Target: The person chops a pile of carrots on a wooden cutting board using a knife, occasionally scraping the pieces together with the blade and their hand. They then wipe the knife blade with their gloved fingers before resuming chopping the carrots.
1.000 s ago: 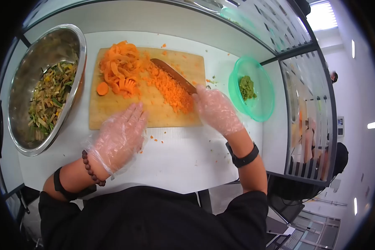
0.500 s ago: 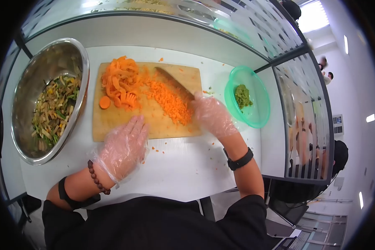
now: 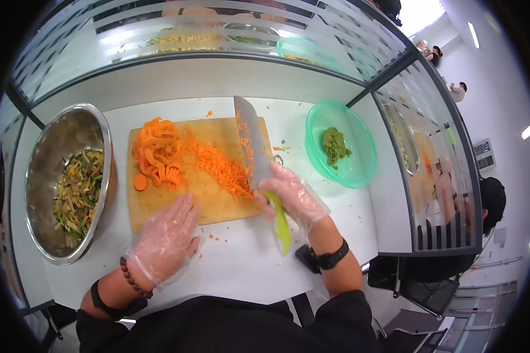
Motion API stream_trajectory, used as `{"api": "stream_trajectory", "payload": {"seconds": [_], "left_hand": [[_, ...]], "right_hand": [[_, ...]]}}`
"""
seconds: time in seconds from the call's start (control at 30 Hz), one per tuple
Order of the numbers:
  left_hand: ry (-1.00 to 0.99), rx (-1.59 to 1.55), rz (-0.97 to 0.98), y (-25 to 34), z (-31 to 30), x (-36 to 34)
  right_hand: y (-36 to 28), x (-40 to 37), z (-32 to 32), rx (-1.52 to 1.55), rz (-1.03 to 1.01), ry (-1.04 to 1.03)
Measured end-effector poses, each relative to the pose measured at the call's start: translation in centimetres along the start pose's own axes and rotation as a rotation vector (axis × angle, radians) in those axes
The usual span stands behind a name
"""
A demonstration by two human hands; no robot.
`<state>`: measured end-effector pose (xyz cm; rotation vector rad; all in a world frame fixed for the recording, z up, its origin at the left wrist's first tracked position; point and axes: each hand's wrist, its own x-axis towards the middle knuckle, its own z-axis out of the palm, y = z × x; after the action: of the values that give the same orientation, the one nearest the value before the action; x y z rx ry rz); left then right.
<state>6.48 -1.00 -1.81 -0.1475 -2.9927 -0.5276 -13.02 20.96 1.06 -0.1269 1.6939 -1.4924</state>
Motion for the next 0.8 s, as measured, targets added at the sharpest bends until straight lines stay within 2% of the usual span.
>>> {"api": "stream_trajectory", "payload": {"seconds": [0.1,0.23,0.33,0.43,0.53,0.63,0.8], "left_hand": [[0.051,-0.064,0.010,1.0,-1.7,1.2],[0.047,-0.205,0.091,2.7,-3.1,3.5],[0.020,-0.192,0.146,3.1,-2.7,4.8],[0.155,0.054,0.227,3.1,-1.7,6.1],[0.267,0.157,0.373,2.0,-0.8,7.2],[0.283,0.204,0.391,2.2,-1.0,7.9],[0.306,0.252,0.302,1.6,-1.1,9.0]], "right_hand": [[-1.0,-1.2,0.7,0.120,-0.011,-0.199],[-1.0,-1.3,0.4,0.137,0.045,-0.301],[0.1,-1.5,-0.2,0.142,-0.015,-0.342],[0.1,-1.5,-0.6,0.210,-0.003,-0.373],[-0.2,-1.9,-0.7,0.196,-0.010,-0.371],[-0.2,-2.2,-1.0,0.196,-0.050,-0.422],[-0.9,-3.0,-1.0,0.149,0.042,-0.385]]}}
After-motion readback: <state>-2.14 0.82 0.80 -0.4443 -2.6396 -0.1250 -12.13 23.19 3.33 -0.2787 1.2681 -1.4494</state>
